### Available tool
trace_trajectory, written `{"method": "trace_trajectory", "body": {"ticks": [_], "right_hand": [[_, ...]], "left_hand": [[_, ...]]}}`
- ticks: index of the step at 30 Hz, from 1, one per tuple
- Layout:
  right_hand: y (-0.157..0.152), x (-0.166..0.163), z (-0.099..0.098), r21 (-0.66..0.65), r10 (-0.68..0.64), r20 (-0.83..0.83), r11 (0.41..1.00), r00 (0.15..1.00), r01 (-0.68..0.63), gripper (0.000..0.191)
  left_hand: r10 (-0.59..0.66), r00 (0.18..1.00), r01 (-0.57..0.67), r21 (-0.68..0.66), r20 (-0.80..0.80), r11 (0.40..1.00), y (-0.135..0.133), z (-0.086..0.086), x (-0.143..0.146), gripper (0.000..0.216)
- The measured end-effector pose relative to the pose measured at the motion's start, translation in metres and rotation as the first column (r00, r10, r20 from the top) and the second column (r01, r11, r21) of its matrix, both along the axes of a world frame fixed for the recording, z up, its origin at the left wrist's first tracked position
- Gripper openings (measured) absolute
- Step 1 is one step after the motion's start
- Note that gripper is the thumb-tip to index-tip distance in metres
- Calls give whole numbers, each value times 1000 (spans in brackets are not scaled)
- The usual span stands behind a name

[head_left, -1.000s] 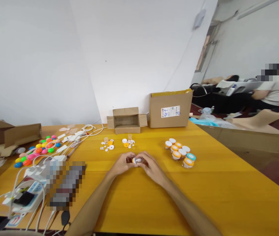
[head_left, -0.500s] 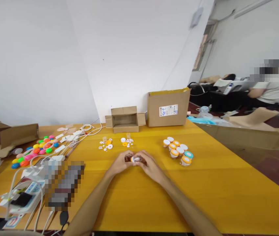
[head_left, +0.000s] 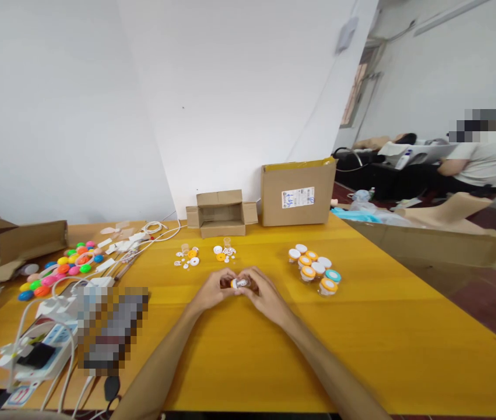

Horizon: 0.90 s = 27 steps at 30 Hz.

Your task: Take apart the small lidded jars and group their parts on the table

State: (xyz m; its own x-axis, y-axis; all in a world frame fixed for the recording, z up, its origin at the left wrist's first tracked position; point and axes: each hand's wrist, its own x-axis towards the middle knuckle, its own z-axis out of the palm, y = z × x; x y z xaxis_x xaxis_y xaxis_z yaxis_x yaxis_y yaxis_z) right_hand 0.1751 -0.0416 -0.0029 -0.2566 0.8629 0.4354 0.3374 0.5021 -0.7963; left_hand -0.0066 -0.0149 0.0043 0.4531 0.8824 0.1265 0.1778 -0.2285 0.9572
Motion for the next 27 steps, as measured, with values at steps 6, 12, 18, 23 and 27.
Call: {"method": "trace_trajectory", "body": {"ticks": [6,12,18,23,27], "right_hand": [[1,-3,-2,-116,-110,71,986,991,117,14],[2,2,-3,30,83,-18,996,996,-82,11],[4,1,-5,-47,-12,-45,999,999,10,13],[4,6,2,-52,-142,-80,989,987,138,22],[8,13,-1,77,-316,-27,945,949,317,23]], "left_hand": [[-1,1000,2,-25,26,1000,-1,2,0,30],[-12,1000,13,-15,28,1000,1,0,-1,30],[1,1000,-1,-22,26,1000,1,-1,0,32],[30,999,-30,-11,11,999,-2,2,2,33],[45,999,-45,15,-4,999,-3,5,3,31]]}}
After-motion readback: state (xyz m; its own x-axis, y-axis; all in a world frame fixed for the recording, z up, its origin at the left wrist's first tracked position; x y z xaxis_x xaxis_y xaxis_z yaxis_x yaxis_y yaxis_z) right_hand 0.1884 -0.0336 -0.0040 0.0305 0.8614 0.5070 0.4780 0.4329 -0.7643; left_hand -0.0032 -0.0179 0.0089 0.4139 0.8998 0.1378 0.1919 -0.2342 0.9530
